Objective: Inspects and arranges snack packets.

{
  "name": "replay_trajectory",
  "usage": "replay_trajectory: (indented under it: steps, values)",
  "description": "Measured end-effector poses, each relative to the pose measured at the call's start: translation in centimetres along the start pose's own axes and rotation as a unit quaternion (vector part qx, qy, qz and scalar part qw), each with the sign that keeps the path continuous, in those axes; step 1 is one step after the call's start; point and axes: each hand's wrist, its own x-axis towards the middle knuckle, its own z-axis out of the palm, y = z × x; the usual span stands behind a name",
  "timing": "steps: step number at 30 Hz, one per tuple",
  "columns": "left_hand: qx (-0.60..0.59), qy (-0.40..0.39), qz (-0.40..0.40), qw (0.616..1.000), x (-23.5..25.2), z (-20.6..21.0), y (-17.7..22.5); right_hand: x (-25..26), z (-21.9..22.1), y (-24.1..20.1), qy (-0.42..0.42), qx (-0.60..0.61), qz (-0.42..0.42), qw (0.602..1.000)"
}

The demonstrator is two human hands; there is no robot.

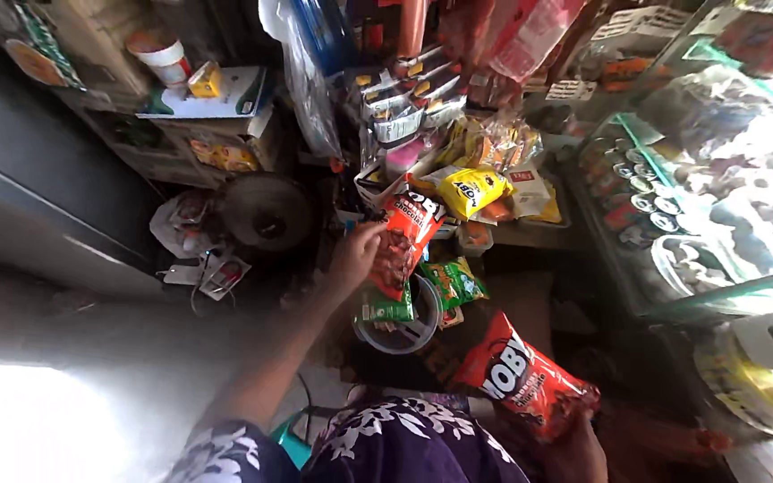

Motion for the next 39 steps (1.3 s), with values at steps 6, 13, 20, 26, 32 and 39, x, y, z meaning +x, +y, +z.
replay_trajectory:
  steps: [6,13,20,26,32,39]
  values:
    - [0.191,-0.114,0.000,0.975,13.7,-1.2,-4.1,-1.1,2.3,1.0,0.095,0.003,0.006,0.995]
    - [0.370,-0.243,-0.038,0.896,19.4,0.9,-4.1,-1.7,2.0,4.3,0.114,0.097,0.020,0.989]
    - [0.470,-0.292,-0.059,0.831,20.1,2.2,-4.5,-0.8,4.8,6.5,0.122,0.163,0.037,0.978]
    - [0.477,-0.276,-0.061,0.832,18.7,-0.4,-1.7,-0.4,4.4,8.5,0.090,0.140,0.088,0.982]
    - [0.360,-0.207,-0.070,0.907,14.6,-7.7,-0.2,-2.1,4.6,8.4,0.082,0.026,0.235,0.968]
    - [-0.125,-0.264,-0.014,0.956,5.3,-3.4,2.4,-5.4,0.7,4.0,-0.022,-0.219,0.135,0.966]
